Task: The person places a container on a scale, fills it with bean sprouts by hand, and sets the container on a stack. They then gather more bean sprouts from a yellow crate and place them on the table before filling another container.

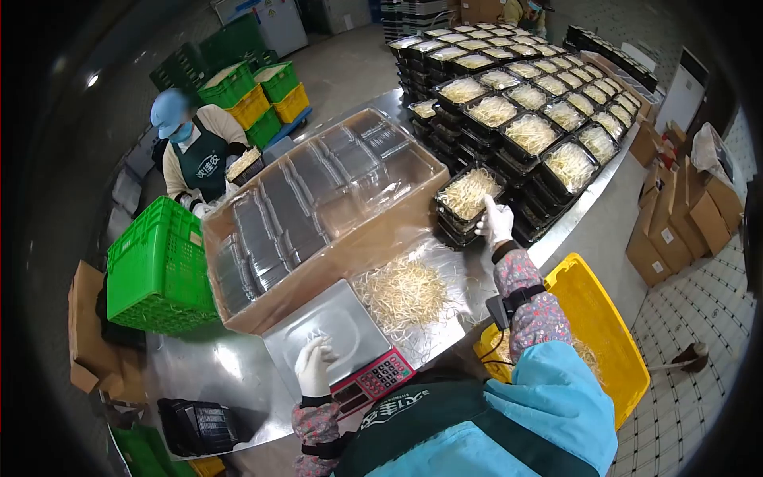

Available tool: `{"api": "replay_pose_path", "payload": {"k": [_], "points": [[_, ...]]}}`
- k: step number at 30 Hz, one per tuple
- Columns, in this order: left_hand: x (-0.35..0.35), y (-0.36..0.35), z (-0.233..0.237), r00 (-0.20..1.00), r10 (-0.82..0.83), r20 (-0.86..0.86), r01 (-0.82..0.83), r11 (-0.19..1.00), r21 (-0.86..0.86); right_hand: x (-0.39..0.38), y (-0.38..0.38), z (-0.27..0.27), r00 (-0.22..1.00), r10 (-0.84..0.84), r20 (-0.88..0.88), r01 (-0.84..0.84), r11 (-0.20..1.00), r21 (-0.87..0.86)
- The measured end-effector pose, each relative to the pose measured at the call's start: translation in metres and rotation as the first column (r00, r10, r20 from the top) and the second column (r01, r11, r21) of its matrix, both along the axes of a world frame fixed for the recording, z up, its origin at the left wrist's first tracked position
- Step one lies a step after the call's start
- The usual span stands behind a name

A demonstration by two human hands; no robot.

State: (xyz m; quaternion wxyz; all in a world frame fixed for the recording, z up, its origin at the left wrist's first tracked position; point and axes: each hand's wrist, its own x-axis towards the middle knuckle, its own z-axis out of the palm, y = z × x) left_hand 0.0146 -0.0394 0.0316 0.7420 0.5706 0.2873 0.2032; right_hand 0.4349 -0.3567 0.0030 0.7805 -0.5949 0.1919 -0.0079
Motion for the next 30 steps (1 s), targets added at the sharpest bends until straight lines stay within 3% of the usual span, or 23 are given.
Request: {"api": "replay_pose_path", "payload": {"k": [2, 3, 4, 6, 8, 9, 10, 12, 15, 19, 20, 22, 23, 24, 26, 28, 30], "points": [[-0.016, 0.008, -0.006, 0.995, 0.095, -0.043, -0.092, 0.994, 0.062, -0.002, -0.014, -0.005, 0.986, 0.016, 0.163, 0.02, 0.977, -0.212], [-0.019, 0.012, -0.008, 0.991, 0.123, -0.052, -0.119, 0.99, 0.077, 0.007, -0.018, -0.007, 0.914, -0.003, 0.407, 0.155, 0.926, -0.343], [-0.024, 0.015, -0.012, 0.986, 0.149, -0.067, -0.143, 0.985, 0.092, 0.015, -0.019, 0.002, 0.851, 0.051, 0.523, 0.232, 0.856, -0.461], [-0.036, 0.019, -0.017, 0.974, 0.199, -0.107, -0.184, 0.974, 0.131, 0.01, -0.009, 0.059, 0.884, 0.275, 0.377, 0.151, 0.595, -0.789], [-0.03, 0.019, -0.009, 0.978, 0.182, -0.101, -0.168, 0.977, 0.132, 0.041, 0.006, 0.049, 0.623, 0.553, 0.553, 0.51, 0.248, -0.823], [-0.025, 0.015, -0.001, 0.981, 0.175, -0.085, -0.162, 0.977, 0.137, 0.038, 0.014, 0.05, 0.773, 0.597, 0.215, 0.259, 0.012, -0.966], [-0.02, 0.011, 0.005, 0.983, 0.167, -0.074, -0.156, 0.978, 0.138, 0.035, 0.019, 0.031, 0.806, 0.586, -0.081, 0.065, -0.224, -0.973], [-0.019, 0.01, 0.012, 0.985, 0.167, -0.048, -0.158, 0.977, 0.146, 0.032, 0.023, 0.004, 0.852, 0.523, 0.019, 0.157, -0.221, -0.963], [-0.041, 0.024, 0.007, 0.987, 0.158, -0.034, -0.15, 0.975, 0.161, 0.038, 0.016, 0.009, 0.846, 0.53, -0.061, 0.073, -0.229, -0.971], [-0.082, 0.041, 0.015, 0.909, 0.417, 0.006, -0.402, 0.873, 0.276, 0.039, 0.016, 0.013, 0.847, 0.521, -0.109, 0.041, -0.268, -0.963], [-0.107, 0.067, -0.008, 0.897, 0.438, 0.055, -0.388, 0.724, 0.571, 0.043, 0.013, 0.012, 0.839, 0.532, -0.111, 0.033, -0.254, -0.967], [-0.149, 0.093, 0.0, 0.73, 0.681, -0.066, -0.294, 0.399, 0.868, 0.042, 0.002, 0.011, 0.821, 0.563, 0.099, 0.175, -0.082, -0.981], [-0.173, 0.111, -0.002, 0.635, 0.77, -0.064, -0.188, 0.234, 0.954, 0.031, -0.001, 0.031, 0.704, 0.66, 0.263, 0.215, 0.155, -0.964], [-0.199, 0.129, 0.001, 0.517, 0.855, -0.044, -0.045, 0.078, 0.996, 0.01, 0.006, 0.046, 0.659, 0.633, 0.407, 0.387, 0.179, -0.904], [-0.238, 0.147, 0.031, 0.31, 0.949, -0.062, 0.089, 0.037, 0.995, -0.007, 0.012, 0.049, 0.505, 0.607, 0.614, 0.319, 0.529, -0.786], [-0.276, 0.173, 0.038, 0.127, 0.991, -0.051, 0.188, 0.026, 0.982, -0.027, 0.023, 0.041, 0.463, 0.639, 0.614, 0.324, 0.523, -0.788], [-0.311, 0.204, 0.036, 0.071, 0.994, -0.087, 0.259, 0.066, 0.964, -0.055, 0.044, 0.035, 0.503, 0.669, 0.547, 0.175, 0.542, -0.822]]}}
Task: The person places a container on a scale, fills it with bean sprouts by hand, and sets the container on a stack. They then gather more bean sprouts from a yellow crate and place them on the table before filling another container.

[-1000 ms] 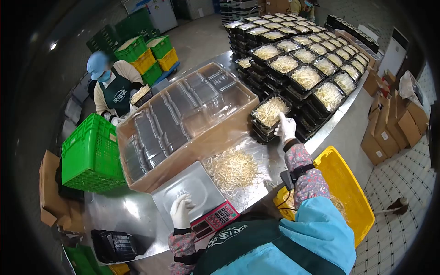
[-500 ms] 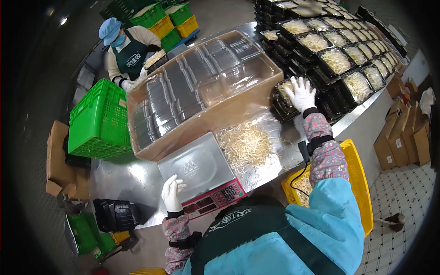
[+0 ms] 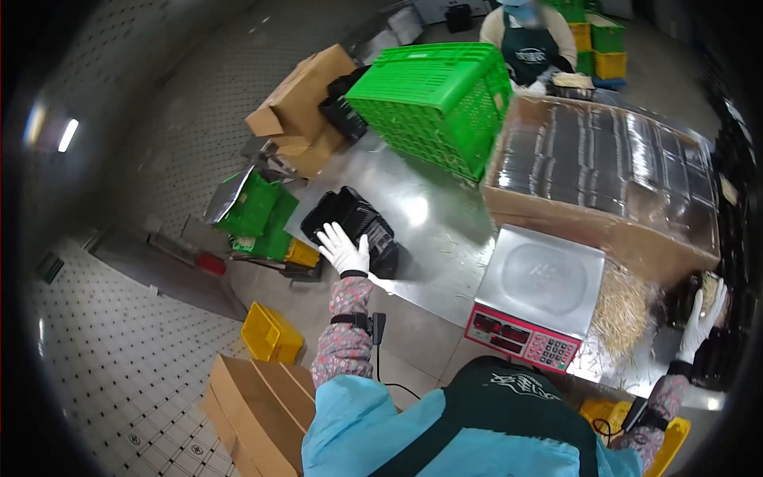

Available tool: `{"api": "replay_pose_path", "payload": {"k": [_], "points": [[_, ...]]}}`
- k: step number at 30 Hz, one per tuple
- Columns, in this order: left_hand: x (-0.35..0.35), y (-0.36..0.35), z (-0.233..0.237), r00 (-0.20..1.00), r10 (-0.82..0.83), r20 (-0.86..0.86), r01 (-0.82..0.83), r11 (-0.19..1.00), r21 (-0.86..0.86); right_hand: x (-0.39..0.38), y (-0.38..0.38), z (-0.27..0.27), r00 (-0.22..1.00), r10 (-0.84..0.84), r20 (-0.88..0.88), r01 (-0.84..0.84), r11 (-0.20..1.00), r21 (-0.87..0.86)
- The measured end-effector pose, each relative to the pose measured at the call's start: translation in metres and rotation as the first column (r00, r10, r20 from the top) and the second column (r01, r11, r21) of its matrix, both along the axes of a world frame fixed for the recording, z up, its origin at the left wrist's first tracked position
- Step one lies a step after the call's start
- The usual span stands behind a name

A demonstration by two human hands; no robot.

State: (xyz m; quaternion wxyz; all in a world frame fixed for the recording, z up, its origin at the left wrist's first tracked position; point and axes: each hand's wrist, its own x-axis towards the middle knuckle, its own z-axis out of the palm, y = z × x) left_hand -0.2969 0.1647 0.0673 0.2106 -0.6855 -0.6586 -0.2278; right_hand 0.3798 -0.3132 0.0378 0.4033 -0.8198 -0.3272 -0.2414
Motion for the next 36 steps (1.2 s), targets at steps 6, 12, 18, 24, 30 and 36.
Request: {"api": "replay_pose_path", "payload": {"k": [6, 12, 18, 24, 30, 36], "points": [[-0.047, 0.057, -0.02, 0.994, 0.003, 0.107, 0.043, 0.902, -0.429, -0.08, 0.076, 0.028, 0.963, 0.256, -0.082, -0.25, 0.965, 0.075], [-0.042, 0.04, 0.02, 0.95, -0.04, 0.31, 0.135, 0.947, -0.293, -0.104, 0.095, 0.019, 0.921, 0.337, -0.197, -0.332, 0.941, 0.06], [-0.053, 0.044, 0.031, 0.975, -0.13, 0.181, 0.199, 0.873, -0.444, -0.116, 0.1, -0.009, 0.816, 0.403, -0.414, -0.351, 0.915, 0.199], [-0.053, 0.045, 0.066, 0.964, -0.242, -0.112, 0.135, 0.805, -0.578, -0.122, 0.103, -0.021, 0.75, 0.414, -0.516, -0.395, 0.906, 0.153], [-0.059, 0.057, -0.001, 0.945, -0.323, -0.053, 0.206, 0.712, -0.671, -0.115, 0.111, -0.05, 0.709, 0.412, -0.573, -0.403, 0.903, 0.149], [-0.071, 0.061, 0.02, 0.901, -0.376, 0.215, 0.411, 0.586, -0.698, -0.129, 0.12, -0.041, 0.673, 0.391, -0.628, -0.44, 0.894, 0.085]]}}
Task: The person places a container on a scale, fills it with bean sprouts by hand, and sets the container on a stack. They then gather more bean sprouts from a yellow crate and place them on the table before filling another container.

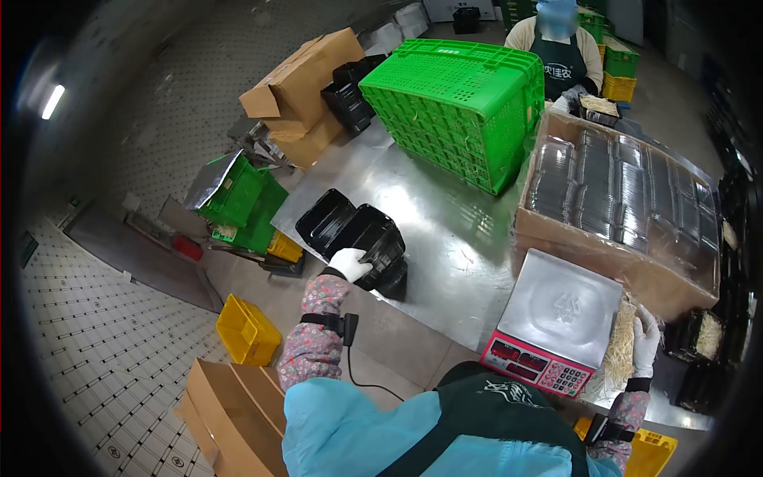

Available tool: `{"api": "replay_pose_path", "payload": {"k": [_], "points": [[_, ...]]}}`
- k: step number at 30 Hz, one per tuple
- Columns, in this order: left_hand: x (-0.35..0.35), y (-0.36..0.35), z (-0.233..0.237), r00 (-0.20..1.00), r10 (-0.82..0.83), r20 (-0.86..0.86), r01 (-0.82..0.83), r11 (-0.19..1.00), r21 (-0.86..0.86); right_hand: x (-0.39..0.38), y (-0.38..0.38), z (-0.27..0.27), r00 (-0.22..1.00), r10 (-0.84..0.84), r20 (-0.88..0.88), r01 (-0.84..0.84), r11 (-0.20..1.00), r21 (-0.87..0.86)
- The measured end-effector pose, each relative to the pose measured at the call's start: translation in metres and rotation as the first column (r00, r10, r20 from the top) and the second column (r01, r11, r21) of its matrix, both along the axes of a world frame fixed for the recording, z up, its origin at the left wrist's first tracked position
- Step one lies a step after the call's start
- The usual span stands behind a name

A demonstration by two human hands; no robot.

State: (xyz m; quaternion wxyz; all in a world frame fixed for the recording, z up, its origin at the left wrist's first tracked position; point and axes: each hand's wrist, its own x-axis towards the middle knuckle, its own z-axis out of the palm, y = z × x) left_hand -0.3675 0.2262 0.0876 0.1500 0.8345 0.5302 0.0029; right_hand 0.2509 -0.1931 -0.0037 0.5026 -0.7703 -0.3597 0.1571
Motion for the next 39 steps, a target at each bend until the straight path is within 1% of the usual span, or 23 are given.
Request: {"api": "replay_pose_path", "payload": {"k": [1, 2, 4, 5, 6, 8, 9, 10, 11, 12, 14, 15, 18, 22, 23, 24, 26, 27, 30, 31, 35, 38, 39], "points": [[-0.002, -0.006, 0.01, 0.987, -0.007, 0.161, 0.016, 0.998, -0.054, -0.003, 0.001, 0.005, 1.0, 0.001, 0.019, -0.001, 1.0, -0.018], [-0.001, -0.01, 0.021, 0.989, -0.012, 0.149, 0.029, 0.993, -0.113, -0.001, 0.0, 0.003, 1.0, 0.008, -0.009, -0.009, 1.0, -0.02], [0.003, -0.019, 0.025, 0.967, -0.01, 0.253, 0.061, 0.979, -0.193, 0.001, 0.0, 0.0, 0.998, 0.023, -0.063, -0.025, 0.999, -0.029], [0.009, -0.022, 0.025, 0.978, -0.012, 0.209, 0.035, 0.994, -0.107, 0.001, 0.002, -0.001, 0.998, 0.016, -0.055, -0.018, 0.999, -0.042], [0.019, -0.021, 0.026, 0.998, 0.041, 0.045, -0.038, 0.997, -0.066, 0.001, 0.003, -0.003, 0.997, 0.027, -0.071, -0.03, 0.999, -0.04], [0.02, -0.011, 0.001, 0.982, 0.187, 0.024, -0.186, 0.982, -0.017, -0.001, 0.016, -0.009, 0.993, 0.053, -0.105, -0.055, 0.998, -0.014], [0.023, -0.007, -0.003, 0.995, 0.096, -0.028, -0.091, 0.984, 0.151, -0.005, 0.023, -0.007, 0.994, 0.071, -0.079, -0.073, 0.997, -0.023], [0.024, -0.007, -0.008, 0.994, 0.075, 0.083, -0.087, 0.983, 0.159, -0.008, 0.026, -0.005, 0.994, 0.084, -0.072, -0.086, 0.996, -0.031], [0.022, -0.003, -0.012, 0.992, 0.077, 0.099, -0.085, 0.993, 0.079, -0.012, 0.03, -0.002, 0.993, 0.099, -0.064, -0.102, 0.994, -0.045], [0.03, -0.009, 0.003, 0.99, 0.083, 0.115, -0.084, 0.997, -0.003, -0.017, 0.033, 0.005, 0.992, 0.116, -0.055, -0.12, 0.991, -0.061], [0.027, -0.013, 0.02, 0.93, 0.183, 0.32, -0.088, 0.953, -0.289, -0.017, 0.036, -0.002, 0.989, 0.135, -0.058, -0.138, 0.989, -0.056], [0.021, -0.013, 0.021, 0.847, 0.169, 0.504, 0.018, 0.938, -0.345, -0.018, 0.039, -0.005, 0.988, 0.145, -0.058, -0.148, 0.988, -0.049], [0.009, -0.008, 0.043, 0.831, 0.328, 0.449, -0.015, 0.82, -0.572, -0.026, 0.046, -0.004, 0.984, 0.161, -0.08, -0.165, 0.985, -0.049], [0.024, -0.007, 0.053, 0.947, 0.137, 0.29, 0.041, 0.845, -0.534, -0.033, 0.049, 0.004, 0.982, 0.16, -0.102, -0.167, 0.984, -0.057], [0.025, 0.001, 0.031, 0.984, 0.027, 0.178, 0.038, 0.935, -0.352, -0.034, 0.049, 0.005, 0.98, 0.164, -0.11, -0.172, 0.983, -0.071], [0.033, 0.001, 0.018, 0.995, -0.095, 0.003, 0.095, 0.992, -0.083, -0.036, 0.05, 0.009, 0.979, 0.166, -0.116, -0.176, 0.981, -0.082], [0.052, -0.006, 0.006, 0.994, -0.076, -0.078, 0.077, 0.997, 0.005, -0.039, 0.05, 0.013, 0.979, 0.168, -0.111, -0.178, 0.981, -0.083], [0.06, -0.011, 0.006, 0.996, -0.049, -0.081, 0.05, 0.999, 0.011, -0.04, 0.048, 0.015, 0.98, 0.172, -0.103, -0.181, 0.98, -0.08], [0.067, -0.022, -0.004, 0.992, 0.077, 0.102, -0.088, 0.99, 0.11, -0.036, 0.038, 0.01, 0.985, 0.158, -0.075, -0.162, 0.985, -0.057], [0.066, -0.027, -0.003, 0.965, 0.06, 0.254, -0.099, 0.985, 0.144, -0.034, 0.036, 0.007, 0.987, 0.147, -0.066, -0.15, 0.988, -0.042], [0.055, -0.023, -0.019, 0.931, 0.112, 0.348, -0.197, 0.956, 0.217, -0.035, 0.021, 0.012, 0.989, 0.112, -0.093, -0.116, 0.993, -0.038], [0.071, -0.035, 0.008, 0.929, 0.235, 0.285, -0.283, 0.948, 0.142, -0.038, 0.016, 0.02, 0.991, 0.096, -0.094, -0.103, 0.992, -0.07], [0.074, -0.037, 0.01, 0.926, 0.198, 0.322, -0.282, 0.929, 0.239, -0.04, 0.015, 0.02, 0.991, 0.101, -0.086, -0.107, 0.992, -0.069]]}}
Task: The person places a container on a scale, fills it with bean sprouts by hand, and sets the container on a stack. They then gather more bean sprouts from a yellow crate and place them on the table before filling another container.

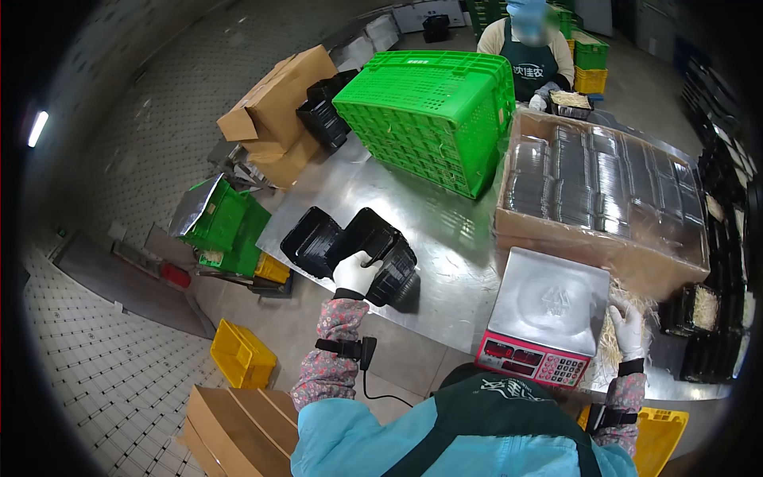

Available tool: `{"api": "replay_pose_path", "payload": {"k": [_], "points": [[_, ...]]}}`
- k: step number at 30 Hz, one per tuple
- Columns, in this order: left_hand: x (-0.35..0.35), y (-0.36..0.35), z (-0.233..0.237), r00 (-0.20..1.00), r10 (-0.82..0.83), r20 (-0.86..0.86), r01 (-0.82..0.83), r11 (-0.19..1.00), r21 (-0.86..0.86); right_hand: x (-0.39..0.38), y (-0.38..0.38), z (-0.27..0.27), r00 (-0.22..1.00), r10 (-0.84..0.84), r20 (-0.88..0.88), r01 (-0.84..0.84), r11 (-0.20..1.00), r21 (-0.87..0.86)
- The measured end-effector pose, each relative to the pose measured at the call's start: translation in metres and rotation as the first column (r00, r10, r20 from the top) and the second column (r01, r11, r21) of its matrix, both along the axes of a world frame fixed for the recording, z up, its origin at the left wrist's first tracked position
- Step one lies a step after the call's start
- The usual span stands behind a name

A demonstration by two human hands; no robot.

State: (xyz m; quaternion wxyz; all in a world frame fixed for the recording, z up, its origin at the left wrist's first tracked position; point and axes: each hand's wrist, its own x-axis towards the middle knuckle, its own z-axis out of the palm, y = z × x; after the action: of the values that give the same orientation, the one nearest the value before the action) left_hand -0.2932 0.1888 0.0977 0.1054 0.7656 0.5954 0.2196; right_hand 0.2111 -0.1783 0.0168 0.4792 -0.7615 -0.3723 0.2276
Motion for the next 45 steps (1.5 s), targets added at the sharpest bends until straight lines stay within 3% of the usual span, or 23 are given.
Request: {"api": "replay_pose_path", "payload": {"k": [3, 5, 8, 10, 13, 15, 16, 17, 19, 22, 23, 25, 27, 29, 31, 32, 33, 36, 37, 41, 43, 44, 45], "points": [[0.01, -0.005, 0.021, 0.999, 0.041, -0.031, -0.035, 0.986, 0.162, -0.005, -0.003, 0.005, 0.999, -0.004, 0.052, 0.002, 0.999, 0.036], [0.021, -0.003, 0.025, 0.993, -0.011, 0.121, -0.018, 0.972, 0.234, -0.011, -0.01, 0.016, 0.991, -0.046, 0.127, 0.039, 0.998, 0.054], [0.097, -0.031, 0.051, 0.79, -0.183, 0.585, 0.119, 0.982, 0.146, -0.028, -0.021, 0.041, 0.981, -0.076, 0.177, 0.078, 0.997, -0.007], [0.158, -0.052, 0.055, 0.627, -0.324, 0.708, 0.328, 0.935, 0.136, -0.037, -0.033, 0.035, 0.97, -0.094, 0.224, 0.093, 0.996, 0.013], [0.264, -0.101, 0.047, 0.397, -0.457, 0.796, 0.666, 0.74, 0.093, -0.065, -0.06, 0.018, 0.902, -0.224, 0.369, 0.217, 0.974, 0.06], [0.329, -0.149, 0.03, 0.394, -0.724, 0.566, 0.842, 0.531, 0.094, -0.085, -0.093, -0.003, 0.882, -0.353, 0.313, 0.361, 0.932, 0.032], [0.367, -0.179, 0.031, 0.216, -0.866, 0.451, 0.923, 0.332, 0.195, -0.087, -0.108, -0.004, 0.835, -0.428, 0.345, 0.45, 0.893, 0.019], [0.391, -0.215, 0.015, 0.033, -0.933, 0.359, 0.933, 0.157, 0.324, -0.105, -0.135, -0.001, 0.749, -0.524, 0.405, 0.546, 0.835, 0.068], [0.438, -0.261, -0.024, -0.162, -0.971, 0.177, 0.944, -0.101, 0.313, -0.136, -0.184, 0.018, 0.665, -0.715, 0.216, 0.74, 0.671, -0.053], [0.499, -0.301, -0.063, -0.298, -0.954, 0.014, 0.889, -0.272, 0.368, -0.181, -0.266, 0.01, 0.265, -0.96, 0.087, 0.95, 0.275, 0.144], [0.524, -0.299, -0.091, -0.311, -0.95, 0.001, 0.889, -0.291, 0.354, -0.188, -0.295, 0.002, 0.111, -0.984, 0.139, 0.972, 0.137, 0.192], [0.55, -0.296, -0.133, -0.267, -0.954, -0.136, 0.932, -0.291, 0.215, -0.23, -0.353, 0.011, -0.183, -0.983, 0.008, 0.941, -0.173, 0.291], [0.561, -0.291, -0.155, -0.219, -0.96, -0.172, 0.973, -0.228, 0.031, -0.277, -0.41, 0.016, -0.317, -0.941, -0.118, 0.866, -0.338, 0.368], [0.569, -0.293, -0.144, -0.217, -0.949, -0.227, 0.972, -0.189, -0.139, -0.321, -0.458, 0.016, -0.512, -0.858, -0.045, 0.809, -0.499, 0.31], [0.549, -0.315, -0.111, -0.173, -0.916, -0.363, 0.983, -0.181, -0.011, -0.342, -0.498, 0.006, -0.565, -0.823, 0.057, 0.805, -0.535, 0.256], [0.553, -0.324, -0.104, -0.185, -0.929, -0.32, 0.983, -0.168, -0.08, -0.342, -0.513, 0.013, -0.556, -0.826, 0.089, 0.818, -0.525, 0.235], [0.547, -0.34, -0.095, -0.216, -0.947, -0.238, 0.968, -0.24, 0.075, -0.338, -0.527, 0.023, -0.543, -0.831, 0.119, 0.832, -0.514, 0.211], [0.525, -0.422, -0.066, -0.306, -0.921, 0.241, 0.951, -0.307, 0.032, -0.301, -0.576, 0.028, -0.397, -0.894, 0.21, 0.917, -0.398, 0.039], [0.506, -0.436, -0.086, -0.337, -0.878, 0.339, 0.929, -0.369, -0.033, -0.292, -0.583, -0.02, -0.325, -0.928, 0.182, 0.944, -0.329, 0.007], [0.501, -0.555, -0.087, -0.538, -0.756, 0.373, 0.778, -0.616, -0.127, -0.209, -0.646, -0.083, 0.071, -0.991, 0.118, 0.868, 0.003, -0.496], [0.497, -0.606, -0.068, -0.61, -0.73, 0.308, 0.704, -0.678, -0.212, -0.176, -0.658, -0.101, 0.161, -0.986, 0.038, 0.597, 0.066, -0.8], [0.474, -0.609, -0.084, -0.638, -0.734, 0.233, 0.704, -0.679, -0.208, -0.17, -0.644, -0.151, 0.239, -0.971, 0.001, 0.479, 0.117, -0.87], [0.476, -0.625, -0.083, -0.656, -0.722, 0.219, 0.685, -0.692, -0.227, -0.159, -0.64, -0.164, 0.294, -0.951, 0.092, 0.414, 0.039, -0.91]]}}
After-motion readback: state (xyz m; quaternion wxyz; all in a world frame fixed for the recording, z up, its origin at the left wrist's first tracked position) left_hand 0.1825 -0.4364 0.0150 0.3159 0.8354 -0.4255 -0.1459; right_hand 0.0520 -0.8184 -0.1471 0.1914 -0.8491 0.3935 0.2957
